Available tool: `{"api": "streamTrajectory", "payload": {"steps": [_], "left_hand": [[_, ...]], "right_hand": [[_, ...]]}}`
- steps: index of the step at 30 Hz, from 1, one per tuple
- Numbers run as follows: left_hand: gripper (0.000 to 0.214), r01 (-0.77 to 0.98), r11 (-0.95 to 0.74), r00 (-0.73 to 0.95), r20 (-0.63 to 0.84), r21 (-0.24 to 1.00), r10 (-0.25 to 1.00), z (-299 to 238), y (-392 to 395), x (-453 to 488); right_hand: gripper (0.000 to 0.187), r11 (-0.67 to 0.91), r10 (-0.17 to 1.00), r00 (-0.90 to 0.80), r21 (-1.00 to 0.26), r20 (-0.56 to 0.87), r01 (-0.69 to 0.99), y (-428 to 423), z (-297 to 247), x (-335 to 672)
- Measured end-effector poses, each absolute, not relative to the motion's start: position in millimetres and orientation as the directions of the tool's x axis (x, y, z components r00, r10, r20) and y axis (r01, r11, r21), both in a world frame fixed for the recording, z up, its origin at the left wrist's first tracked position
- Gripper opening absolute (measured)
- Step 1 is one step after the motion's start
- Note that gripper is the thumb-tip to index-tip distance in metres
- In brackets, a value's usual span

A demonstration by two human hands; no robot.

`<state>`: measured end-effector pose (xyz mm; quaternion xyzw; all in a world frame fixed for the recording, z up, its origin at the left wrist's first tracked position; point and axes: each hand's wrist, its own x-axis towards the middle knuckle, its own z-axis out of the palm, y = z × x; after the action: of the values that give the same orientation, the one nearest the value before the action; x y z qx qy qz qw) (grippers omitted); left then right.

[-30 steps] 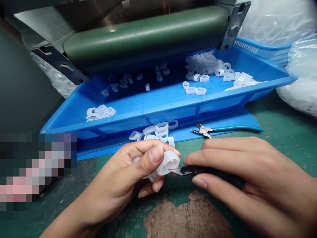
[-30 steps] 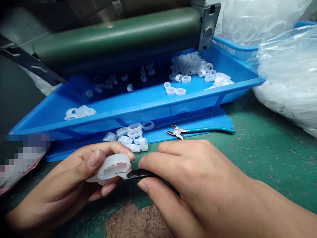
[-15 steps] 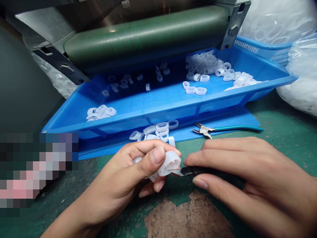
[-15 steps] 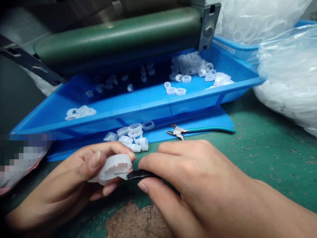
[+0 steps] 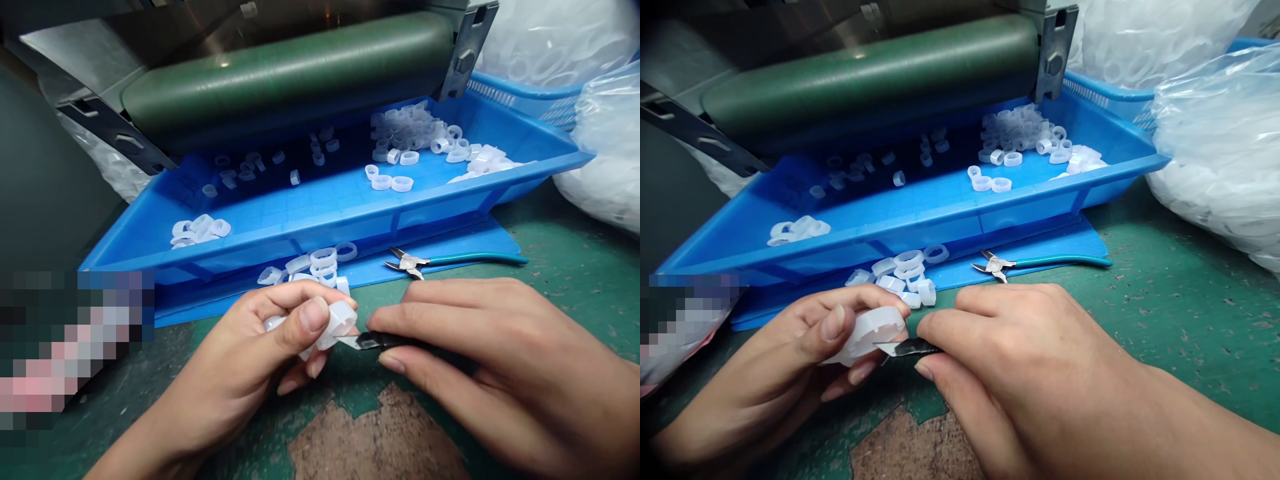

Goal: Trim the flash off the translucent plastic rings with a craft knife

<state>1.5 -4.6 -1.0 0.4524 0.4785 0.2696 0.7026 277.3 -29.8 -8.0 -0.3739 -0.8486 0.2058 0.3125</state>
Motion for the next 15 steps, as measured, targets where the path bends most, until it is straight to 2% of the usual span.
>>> {"api": "streamTrajectory", "payload": {"steps": [6,12,15], "left_hand": [[0.056,0.040,0.397,0.441,-0.373,0.917,0.816,-1.0,-7.6,1.1],[0.059,0.027,0.422,0.372,-0.401,0.906,0.837,-2.0,-6.5,0.6],[0.058,0.038,0.411,0.363,-0.396,0.911,0.843,-1.7,-5.8,0.6]], "right_hand": [[0.030,0.611,0.778,-0.528,-0.606,0.341,0.508,-28.2,-5.5,275.3],[0.026,0.584,0.792,-0.520,-0.647,0.321,0.490,-28.4,-3.5,278.5],[0.030,0.589,0.786,-0.535,-0.636,0.310,0.498,-27.4,-4.0,278.6]]}}
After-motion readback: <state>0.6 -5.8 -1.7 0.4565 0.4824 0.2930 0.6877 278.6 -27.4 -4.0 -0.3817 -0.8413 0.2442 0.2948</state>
